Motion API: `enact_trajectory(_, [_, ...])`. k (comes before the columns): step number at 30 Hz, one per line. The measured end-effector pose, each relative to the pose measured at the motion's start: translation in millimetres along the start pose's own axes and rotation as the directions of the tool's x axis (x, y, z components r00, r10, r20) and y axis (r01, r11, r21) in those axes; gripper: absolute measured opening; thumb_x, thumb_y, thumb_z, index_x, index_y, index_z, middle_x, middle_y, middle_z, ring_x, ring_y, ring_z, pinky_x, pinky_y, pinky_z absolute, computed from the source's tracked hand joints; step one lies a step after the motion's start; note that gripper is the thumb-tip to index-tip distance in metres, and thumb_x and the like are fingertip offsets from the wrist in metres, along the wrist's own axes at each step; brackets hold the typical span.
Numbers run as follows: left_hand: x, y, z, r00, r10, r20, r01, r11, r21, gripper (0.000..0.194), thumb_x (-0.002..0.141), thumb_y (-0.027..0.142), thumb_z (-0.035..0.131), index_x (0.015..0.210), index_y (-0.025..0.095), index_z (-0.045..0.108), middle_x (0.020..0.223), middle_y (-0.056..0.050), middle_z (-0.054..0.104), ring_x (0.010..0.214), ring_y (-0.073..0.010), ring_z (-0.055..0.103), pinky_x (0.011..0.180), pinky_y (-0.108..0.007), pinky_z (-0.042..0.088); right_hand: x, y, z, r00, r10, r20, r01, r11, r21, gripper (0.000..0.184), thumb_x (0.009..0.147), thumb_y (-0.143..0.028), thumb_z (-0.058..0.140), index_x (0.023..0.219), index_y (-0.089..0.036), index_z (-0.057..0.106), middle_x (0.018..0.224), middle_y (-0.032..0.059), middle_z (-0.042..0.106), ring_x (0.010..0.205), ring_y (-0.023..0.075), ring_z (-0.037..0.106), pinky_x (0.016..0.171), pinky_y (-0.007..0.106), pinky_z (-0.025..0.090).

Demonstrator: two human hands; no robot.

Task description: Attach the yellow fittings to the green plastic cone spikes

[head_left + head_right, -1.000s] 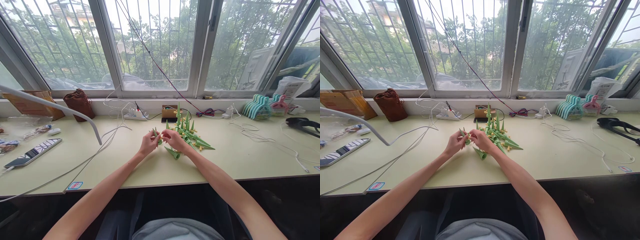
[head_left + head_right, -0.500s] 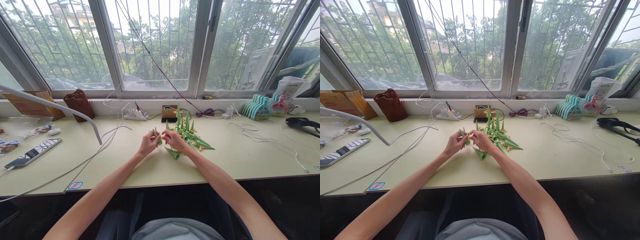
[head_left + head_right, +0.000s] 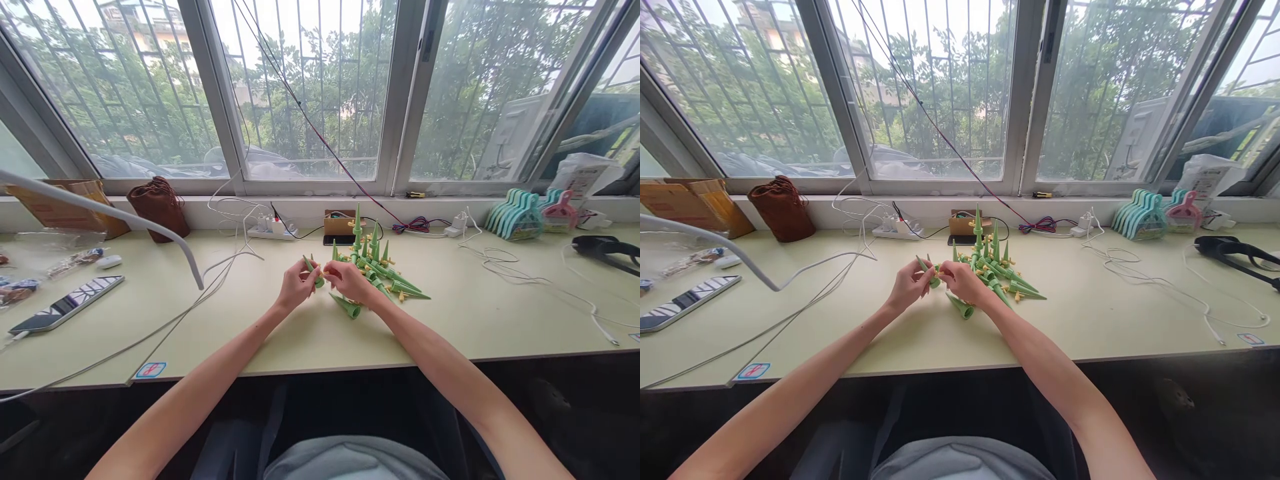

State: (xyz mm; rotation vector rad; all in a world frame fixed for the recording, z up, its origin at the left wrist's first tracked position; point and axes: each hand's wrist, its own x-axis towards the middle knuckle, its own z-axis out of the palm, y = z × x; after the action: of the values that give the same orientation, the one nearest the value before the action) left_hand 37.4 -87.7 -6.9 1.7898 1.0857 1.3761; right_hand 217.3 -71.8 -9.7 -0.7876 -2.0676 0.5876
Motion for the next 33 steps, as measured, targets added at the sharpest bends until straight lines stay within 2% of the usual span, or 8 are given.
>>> enact_trajectory(4, [-0.9, 1.6, 0.0, 1.000, 0.011, 0.012, -0.011, 1.000, 0.004, 0.033, 0.083, 0.048, 0.064, 0.088, 0.017, 0.054, 0.069, 0.000, 0.062, 0.040, -0.0086, 0.054, 0.035, -0.020, 0.039, -0.2, 2.1, 0.4, 1.000, 0.007, 0.002, -0.007, 1.000, 0.008, 0.014, 0.093, -0.023, 0.052, 0.082, -0.018, 0.058, 0.062, -0.0033, 0.058, 0.054, 0.0114, 0.055, 0.063, 0.025, 0.043])
enact_trajectory(10, [-1.9, 2.0, 0.0, 1.000, 0.009, 0.020, -0.010, 1.000, 0.023, 0.032, 0.083, 0.048, 0.064, 0.088, 0.018, 0.055, 0.067, 0.000, 0.061, 0.041, -0.0088, 0.054, 0.037, -0.020, 0.040, 0.5, 0.8, -0.4, 0.998, 0.054, 0.011, -0.054, 0.997, -0.063, 0.032, 0.097, -0.029, 0.048, 0.068, -0.018, 0.055, 0.060, -0.0005, 0.060, 0.054, 0.0111, 0.052, 0.060, 0.024, 0.039])
enact_trajectory(16, [-0.9, 2.8, 0.1, 1.000, 0.009, 0.002, -0.009, 1.000, 0.012, 0.034, 0.082, 0.049, 0.064, 0.087, 0.018, 0.055, 0.069, 0.000, 0.062, 0.041, -0.0091, 0.054, 0.035, -0.021, 0.040, 1.0, -1.2, -0.7, 1.000, 0.014, -0.016, -0.015, 0.995, -0.096, 0.012, 0.092, -0.029, 0.057, 0.090, -0.018, 0.061, 0.078, 0.0026, 0.067, 0.063, 0.0128, 0.055, 0.065, 0.025, 0.041])
enact_trajectory(18, [-0.6, 3.2, 0.3, 1.000, 0.012, -0.003, -0.012, 1.000, 0.010, 0.034, 0.082, 0.050, 0.065, 0.086, 0.017, 0.055, 0.068, 0.000, 0.061, 0.040, -0.0090, 0.054, 0.035, -0.021, 0.040, 1.3, -0.4, -0.5, 1.000, 0.000, -0.014, -0.001, 0.996, -0.092, 0.010, 0.091, -0.027, 0.058, 0.092, -0.018, 0.061, 0.082, 0.0029, 0.067, 0.064, 0.0129, 0.055, 0.066, 0.025, 0.042])
enact_trajectory(23, [-0.9, 4.7, 0.7, 1.000, 0.023, 0.011, -0.023, 1.000, 0.012, 0.032, 0.082, 0.048, 0.064, 0.086, 0.017, 0.054, 0.068, 0.000, 0.060, 0.041, -0.0087, 0.054, 0.037, -0.021, 0.041, 1.9, 1.5, -0.7, 1.000, -0.010, -0.005, 0.010, 0.995, -0.103, 0.012, 0.092, -0.024, 0.055, 0.083, -0.018, 0.059, 0.074, 0.0010, 0.064, 0.063, 0.0126, 0.053, 0.065, 0.025, 0.040])
enact_trajectory(28, [-1.9, 7.6, 0.9, 1.000, 0.015, 0.012, -0.015, 1.000, 0.014, 0.033, 0.081, 0.048, 0.065, 0.085, 0.018, 0.054, 0.071, 0.000, 0.061, 0.043, -0.0088, 0.055, 0.038, -0.021, 0.042, 1.2, 3.1, 0.1, 1.000, 0.019, -0.007, -0.020, 0.991, -0.135, 0.027, 0.096, -0.030, 0.049, 0.074, -0.018, 0.058, 0.065, 0.0004, 0.061, 0.059, 0.0123, 0.050, 0.061, 0.024, 0.037])
enact_trajectory(30, [-1.9, 8.1, 1.1, 1.000, 0.011, 0.007, -0.011, 1.000, 0.015, 0.033, 0.081, 0.048, 0.065, 0.086, 0.018, 0.054, 0.071, 0.000, 0.062, 0.043, -0.0089, 0.055, 0.038, -0.021, 0.043, 0.8, 3.5, 0.3, 1.000, 0.029, -0.013, -0.030, 0.989, -0.146, 0.027, 0.097, -0.034, 0.049, 0.077, -0.018, 0.059, 0.066, 0.0006, 0.062, 0.059, 0.0122, 0.051, 0.061, 0.024, 0.037])
enact_trajectory(33, [-1.5, 7.5, 1.1, 1.000, 0.011, -0.004, -0.011, 1.000, 0.021, 0.033, 0.081, 0.048, 0.065, 0.086, 0.017, 0.054, 0.071, -0.001, 0.062, 0.043, -0.0089, 0.055, 0.038, -0.021, 0.043, 0.6, 3.4, 0.1, 1.000, 0.013, -0.013, -0.014, 0.992, -0.126, 0.017, 0.093, -0.034, 0.056, 0.088, -0.018, 0.060, 0.078, 0.0023, 0.066, 0.064, 0.0128, 0.054, 0.064, 0.025, 0.040])
